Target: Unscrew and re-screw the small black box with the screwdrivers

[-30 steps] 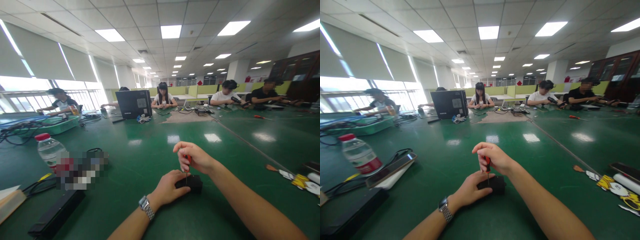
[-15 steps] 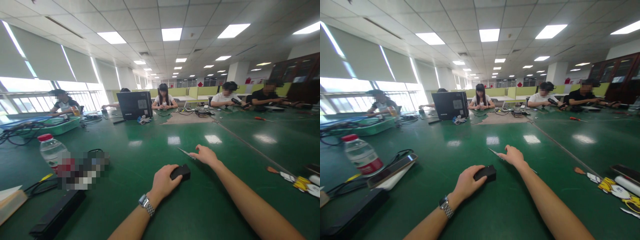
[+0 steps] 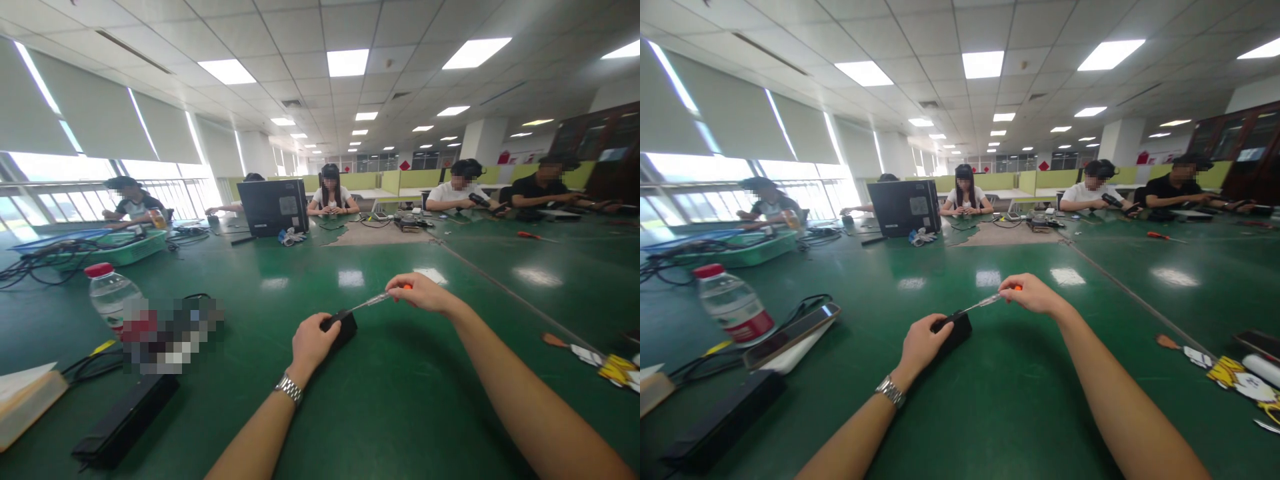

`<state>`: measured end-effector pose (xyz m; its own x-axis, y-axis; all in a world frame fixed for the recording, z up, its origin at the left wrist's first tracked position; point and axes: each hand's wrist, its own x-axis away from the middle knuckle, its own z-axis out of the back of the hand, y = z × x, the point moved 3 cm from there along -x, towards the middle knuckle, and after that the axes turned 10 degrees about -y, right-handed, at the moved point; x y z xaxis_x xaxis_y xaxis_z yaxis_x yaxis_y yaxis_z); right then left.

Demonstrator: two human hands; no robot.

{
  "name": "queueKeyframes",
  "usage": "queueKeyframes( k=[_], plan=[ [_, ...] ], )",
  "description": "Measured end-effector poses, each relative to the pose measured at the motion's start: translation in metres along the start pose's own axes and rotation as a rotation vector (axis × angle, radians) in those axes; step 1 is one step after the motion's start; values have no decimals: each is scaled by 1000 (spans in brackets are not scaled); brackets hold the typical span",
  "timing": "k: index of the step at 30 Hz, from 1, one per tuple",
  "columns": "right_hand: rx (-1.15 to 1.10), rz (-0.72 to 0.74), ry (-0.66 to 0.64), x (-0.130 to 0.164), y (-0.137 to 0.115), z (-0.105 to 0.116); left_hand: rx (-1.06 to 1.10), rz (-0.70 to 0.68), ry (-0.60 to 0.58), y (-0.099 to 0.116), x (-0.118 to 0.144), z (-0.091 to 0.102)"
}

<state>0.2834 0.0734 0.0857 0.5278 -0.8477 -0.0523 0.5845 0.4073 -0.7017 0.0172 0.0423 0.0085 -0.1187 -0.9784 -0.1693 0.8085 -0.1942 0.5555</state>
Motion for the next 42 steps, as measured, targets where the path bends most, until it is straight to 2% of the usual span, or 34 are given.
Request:
queueKeyframes(
  k=[4,10,19,29,36,42],
  plan=[
    [-3,39,-63,3,-16,-5,7,21,14,-5,-4,0],
    [111,110,-47,-10,-19,-27,-1,-29,10,0,1,-2],
    [146,51,88,1,-17,-5,31,-78,26,1,3,-3],
    [157,59,22,5,-24,-4,43,-49,35,-1,2,-2],
    [144,68,26,7,-26,-2,42,-43,36,-3,1,-3],
    [228,73,43,7,-31,-9,31,-48,34,-1,2,-2]
  ],
)
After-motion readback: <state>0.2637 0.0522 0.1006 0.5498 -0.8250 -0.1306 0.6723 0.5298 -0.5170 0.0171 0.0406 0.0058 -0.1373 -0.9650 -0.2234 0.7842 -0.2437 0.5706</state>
